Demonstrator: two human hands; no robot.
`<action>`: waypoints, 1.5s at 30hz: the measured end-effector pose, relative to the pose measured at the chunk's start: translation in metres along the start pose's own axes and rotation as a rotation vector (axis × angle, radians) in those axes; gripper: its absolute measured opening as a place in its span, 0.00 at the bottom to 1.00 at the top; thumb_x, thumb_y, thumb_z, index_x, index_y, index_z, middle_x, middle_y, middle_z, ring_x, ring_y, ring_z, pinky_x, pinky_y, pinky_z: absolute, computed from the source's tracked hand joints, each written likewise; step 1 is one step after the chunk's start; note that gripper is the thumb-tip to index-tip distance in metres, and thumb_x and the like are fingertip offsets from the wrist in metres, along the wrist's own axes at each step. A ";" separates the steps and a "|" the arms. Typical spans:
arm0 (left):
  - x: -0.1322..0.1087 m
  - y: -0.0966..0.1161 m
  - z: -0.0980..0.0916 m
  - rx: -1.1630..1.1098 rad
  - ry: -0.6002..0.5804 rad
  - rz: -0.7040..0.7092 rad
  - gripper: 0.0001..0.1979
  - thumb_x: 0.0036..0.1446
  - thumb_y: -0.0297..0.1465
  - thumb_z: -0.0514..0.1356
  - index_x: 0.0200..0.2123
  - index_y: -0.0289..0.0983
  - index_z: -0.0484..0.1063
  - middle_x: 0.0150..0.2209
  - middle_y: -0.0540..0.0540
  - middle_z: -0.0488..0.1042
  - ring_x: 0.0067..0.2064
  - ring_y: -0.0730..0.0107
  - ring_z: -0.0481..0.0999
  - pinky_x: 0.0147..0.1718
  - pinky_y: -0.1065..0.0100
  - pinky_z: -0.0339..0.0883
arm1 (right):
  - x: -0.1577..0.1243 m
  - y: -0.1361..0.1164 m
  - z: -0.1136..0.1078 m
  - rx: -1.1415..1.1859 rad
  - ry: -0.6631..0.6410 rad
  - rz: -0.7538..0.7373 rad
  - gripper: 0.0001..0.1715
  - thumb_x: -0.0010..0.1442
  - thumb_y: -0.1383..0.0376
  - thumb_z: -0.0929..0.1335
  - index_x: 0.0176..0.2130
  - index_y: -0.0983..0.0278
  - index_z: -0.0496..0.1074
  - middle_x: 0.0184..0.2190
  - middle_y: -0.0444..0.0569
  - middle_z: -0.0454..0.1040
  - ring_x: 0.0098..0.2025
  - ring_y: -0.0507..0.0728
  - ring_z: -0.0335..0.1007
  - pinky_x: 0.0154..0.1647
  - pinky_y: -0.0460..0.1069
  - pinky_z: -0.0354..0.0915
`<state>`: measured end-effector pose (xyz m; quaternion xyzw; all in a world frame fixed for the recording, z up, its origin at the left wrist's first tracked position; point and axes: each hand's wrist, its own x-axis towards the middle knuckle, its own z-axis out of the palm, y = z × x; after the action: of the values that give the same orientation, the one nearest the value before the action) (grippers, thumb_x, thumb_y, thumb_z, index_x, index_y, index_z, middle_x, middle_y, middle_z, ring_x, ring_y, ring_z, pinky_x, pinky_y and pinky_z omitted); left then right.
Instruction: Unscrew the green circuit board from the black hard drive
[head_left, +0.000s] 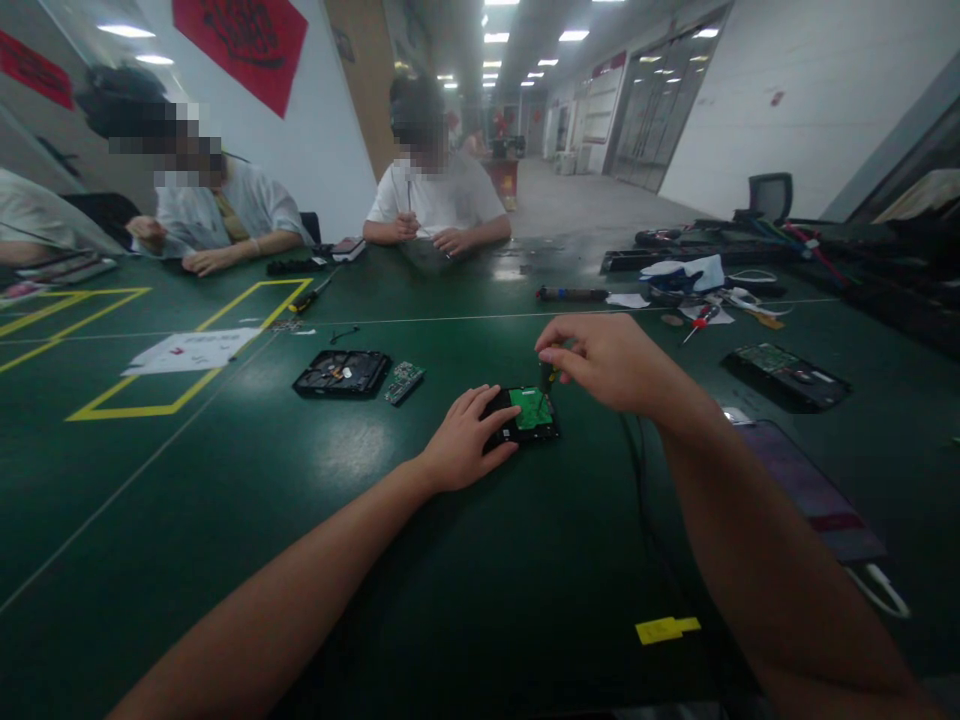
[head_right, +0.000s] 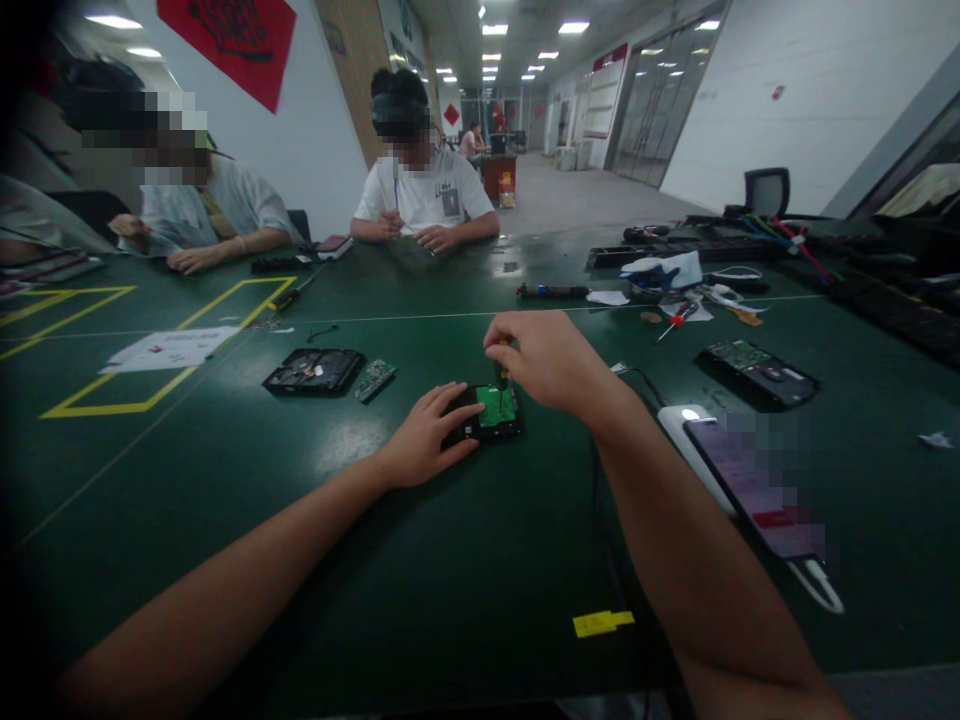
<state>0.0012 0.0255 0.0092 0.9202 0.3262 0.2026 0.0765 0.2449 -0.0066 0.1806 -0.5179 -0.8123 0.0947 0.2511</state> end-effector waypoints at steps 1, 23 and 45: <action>0.000 0.000 0.000 -0.001 0.000 0.000 0.30 0.68 0.43 0.64 0.70 0.48 0.65 0.76 0.41 0.54 0.75 0.39 0.54 0.71 0.35 0.53 | 0.000 0.001 0.000 -0.005 -0.004 0.002 0.11 0.65 0.64 0.68 0.43 0.63 0.80 0.36 0.50 0.83 0.36 0.58 0.78 0.41 0.52 0.65; 0.000 0.001 0.000 0.018 0.004 0.014 0.29 0.68 0.43 0.63 0.69 0.46 0.66 0.74 0.39 0.55 0.75 0.40 0.55 0.71 0.37 0.53 | 0.000 0.003 0.003 -0.062 0.060 0.047 0.07 0.63 0.64 0.70 0.41 0.64 0.77 0.35 0.50 0.81 0.36 0.59 0.76 0.40 0.52 0.64; 0.001 0.003 -0.003 0.021 -0.008 0.000 0.29 0.68 0.43 0.64 0.69 0.45 0.66 0.74 0.38 0.55 0.75 0.39 0.55 0.70 0.35 0.54 | 0.001 0.001 0.003 -0.069 0.018 0.048 0.11 0.66 0.61 0.69 0.43 0.65 0.77 0.35 0.52 0.82 0.35 0.59 0.75 0.38 0.52 0.65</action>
<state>0.0025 0.0233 0.0126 0.9217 0.3280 0.1954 0.0683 0.2440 -0.0053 0.1778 -0.5465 -0.8000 0.0679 0.2380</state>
